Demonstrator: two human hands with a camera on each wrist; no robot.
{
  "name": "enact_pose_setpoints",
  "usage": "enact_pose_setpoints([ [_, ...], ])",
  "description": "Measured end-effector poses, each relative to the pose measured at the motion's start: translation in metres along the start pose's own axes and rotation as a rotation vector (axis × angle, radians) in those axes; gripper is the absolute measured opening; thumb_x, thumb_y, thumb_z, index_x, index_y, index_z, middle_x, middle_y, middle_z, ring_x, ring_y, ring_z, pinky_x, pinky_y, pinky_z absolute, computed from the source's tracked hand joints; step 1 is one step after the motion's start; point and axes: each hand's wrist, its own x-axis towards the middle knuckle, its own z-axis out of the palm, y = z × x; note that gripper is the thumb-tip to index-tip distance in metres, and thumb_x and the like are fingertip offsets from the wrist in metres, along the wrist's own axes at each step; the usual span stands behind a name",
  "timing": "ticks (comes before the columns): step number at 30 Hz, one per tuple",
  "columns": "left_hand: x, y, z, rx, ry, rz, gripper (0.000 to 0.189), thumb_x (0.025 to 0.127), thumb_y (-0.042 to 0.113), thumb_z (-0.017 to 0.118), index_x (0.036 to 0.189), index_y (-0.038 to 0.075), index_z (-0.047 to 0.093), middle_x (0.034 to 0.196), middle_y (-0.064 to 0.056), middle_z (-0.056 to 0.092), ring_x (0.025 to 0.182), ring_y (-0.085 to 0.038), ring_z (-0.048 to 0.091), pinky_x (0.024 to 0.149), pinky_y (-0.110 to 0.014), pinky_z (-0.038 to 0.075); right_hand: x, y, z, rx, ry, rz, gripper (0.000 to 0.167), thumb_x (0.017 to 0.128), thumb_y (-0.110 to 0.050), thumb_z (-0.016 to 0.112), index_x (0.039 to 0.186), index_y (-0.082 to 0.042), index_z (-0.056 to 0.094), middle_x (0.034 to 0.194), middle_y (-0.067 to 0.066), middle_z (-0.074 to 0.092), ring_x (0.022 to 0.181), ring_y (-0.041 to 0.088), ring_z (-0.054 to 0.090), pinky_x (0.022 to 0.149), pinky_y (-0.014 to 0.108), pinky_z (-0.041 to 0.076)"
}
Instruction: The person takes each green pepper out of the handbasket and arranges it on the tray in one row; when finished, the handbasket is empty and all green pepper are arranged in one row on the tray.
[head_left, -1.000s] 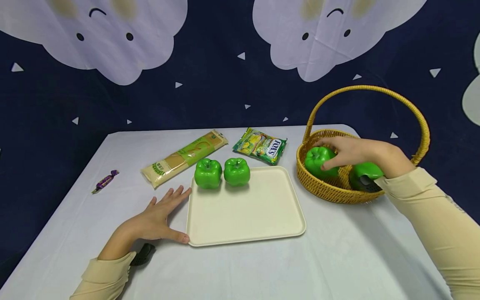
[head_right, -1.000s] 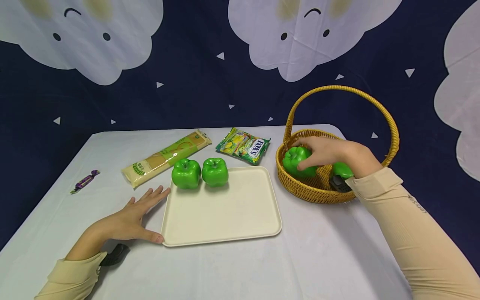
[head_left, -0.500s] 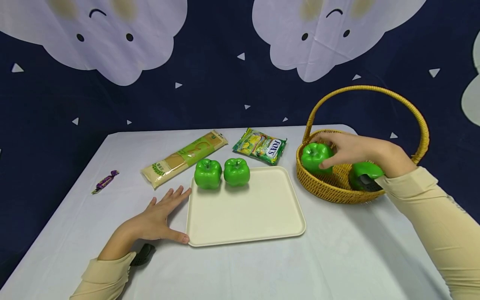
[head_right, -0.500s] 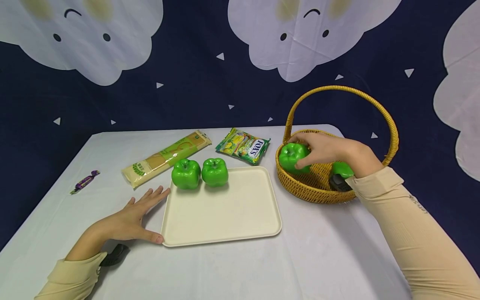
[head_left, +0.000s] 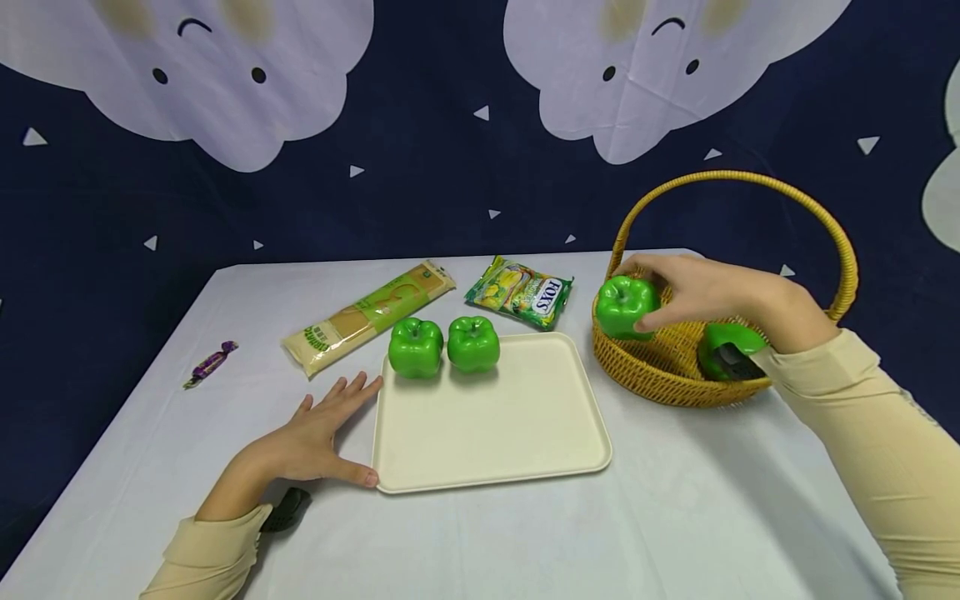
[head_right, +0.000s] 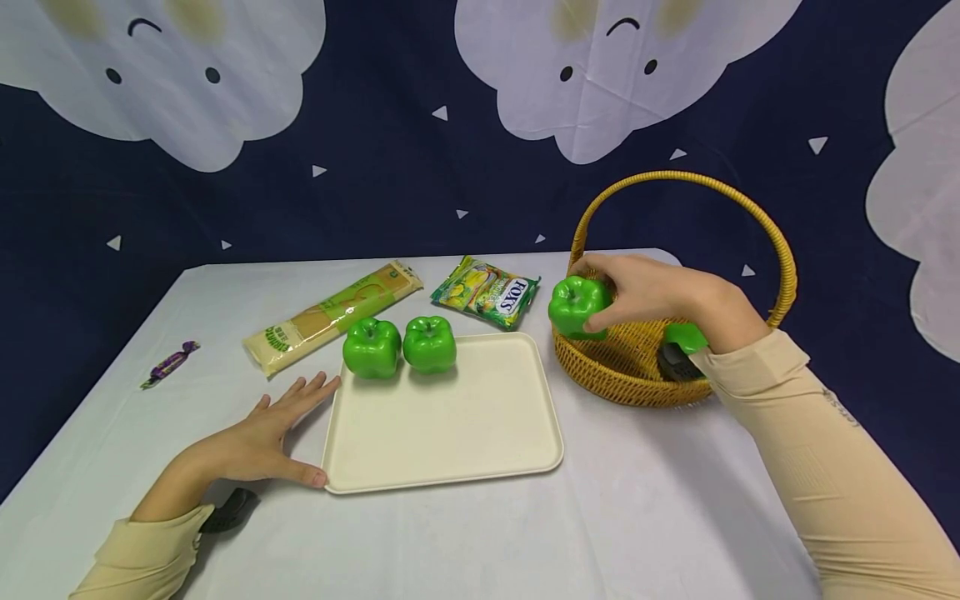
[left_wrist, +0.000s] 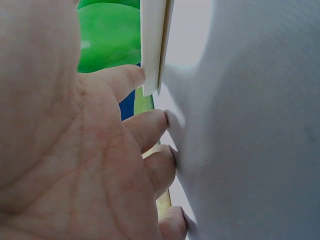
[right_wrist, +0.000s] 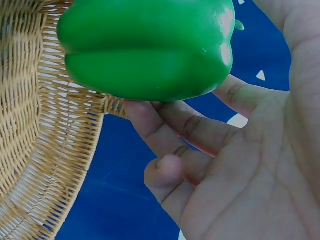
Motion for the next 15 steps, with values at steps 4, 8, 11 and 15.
enact_pose_setpoints([
  [4,-0.001,0.0,0.0,0.003,0.001,0.0,0.133,0.069,0.059,0.096,0.173,0.018,0.024,0.178,-0.026,0.016,0.163,-0.058,0.008,0.12,-0.088,0.001,0.001,-0.005,-0.002,-0.011,0.017,-0.015,0.07,0.084,-0.026,0.091,0.144,-0.016,0.058,0.127,0.006,0.069,0.111,0.02,0.064,0.096,0.042,0.058],
  [8,-0.001,0.0,0.0,0.002,-0.001,0.0,0.133,0.069,0.059,0.096,0.173,0.018,0.024,0.178,-0.026,0.016,0.163,-0.058,0.008,0.12,-0.088,0.001,0.002,-0.012,-0.004,-0.014,0.012,-0.006,0.072,0.084,-0.028,0.091,0.146,-0.017,0.055,0.133,0.011,0.07,0.115,0.024,0.067,0.102,0.05,0.057],
  [11,0.0,0.0,0.0,0.003,-0.002,0.0,0.133,0.069,0.06,0.095,0.173,0.018,0.024,0.178,-0.026,0.015,0.163,-0.058,0.008,0.12,-0.088,0.001,0.003,-0.017,-0.005,-0.014,0.008,-0.003,0.072,0.085,-0.029,0.091,0.146,-0.018,0.054,0.134,0.012,0.07,0.114,0.024,0.067,0.101,0.05,0.056],
  [15,0.0,-0.001,0.0,0.004,-0.003,0.002,0.133,0.069,0.06,0.095,0.173,0.018,0.023,0.178,-0.027,0.015,0.163,-0.058,0.007,0.12,-0.088,0.0,0.006,-0.022,-0.004,-0.024,0.013,-0.01,0.072,0.084,-0.03,0.091,0.146,-0.02,0.054,0.128,0.01,0.068,0.109,0.023,0.066,0.099,0.048,0.056],
])
